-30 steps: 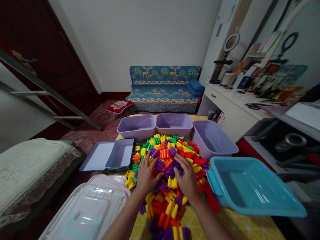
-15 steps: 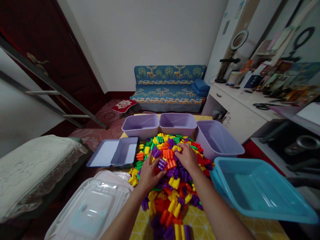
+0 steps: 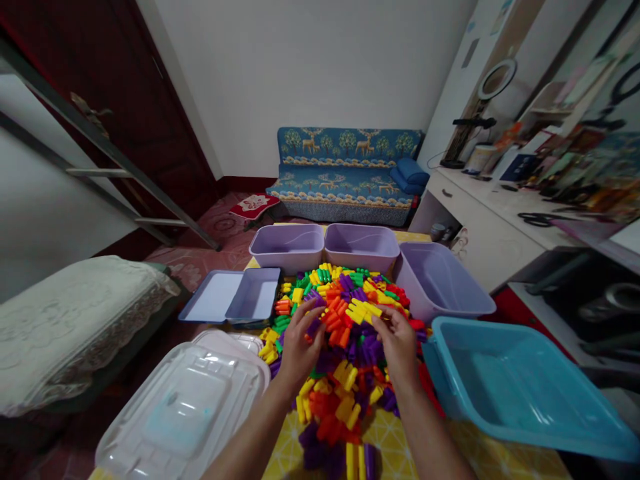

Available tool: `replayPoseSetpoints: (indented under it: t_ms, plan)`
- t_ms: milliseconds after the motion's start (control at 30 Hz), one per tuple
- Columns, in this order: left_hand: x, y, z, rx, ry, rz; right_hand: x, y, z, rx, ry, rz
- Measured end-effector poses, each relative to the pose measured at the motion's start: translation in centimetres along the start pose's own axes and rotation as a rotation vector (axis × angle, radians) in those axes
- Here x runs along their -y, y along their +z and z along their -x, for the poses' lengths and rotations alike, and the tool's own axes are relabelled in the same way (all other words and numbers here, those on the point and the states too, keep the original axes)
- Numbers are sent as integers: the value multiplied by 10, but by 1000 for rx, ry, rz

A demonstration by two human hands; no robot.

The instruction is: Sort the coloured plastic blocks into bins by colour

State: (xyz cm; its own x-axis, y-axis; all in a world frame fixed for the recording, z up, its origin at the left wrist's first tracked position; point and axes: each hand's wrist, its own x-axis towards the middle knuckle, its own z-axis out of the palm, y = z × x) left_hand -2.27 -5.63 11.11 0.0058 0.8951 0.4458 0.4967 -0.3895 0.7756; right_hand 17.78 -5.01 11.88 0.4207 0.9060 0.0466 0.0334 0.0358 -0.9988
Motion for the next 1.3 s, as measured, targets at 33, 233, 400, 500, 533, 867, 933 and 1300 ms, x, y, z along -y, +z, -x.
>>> replayPoseSetpoints:
  t_ms: [33,233,400,500,533,867,933,1300]
  plan:
    - [-6,0,-3,7,-21,59,5,4,5,25,15,-8]
    - [-25,5,-15,188,-333,413,22,25,29,195,71,-23]
    - [-20,12,-13,173,-440,589,15,29,37,299,9,91]
    - [-8,7,-17,54,-515,641,9,23,32,279,-14,147]
    - [-2,4,-21,-33,-556,661,7,20,29,253,-19,156]
    - [3,6,-37,-32,-658,872,4,8,-7,16,-397,462]
    - [-2,11,-32,13,-674,858,7,12,-1,9,-402,458]
    - [-8,9,-20,214,-489,564,8,34,37,354,-45,211]
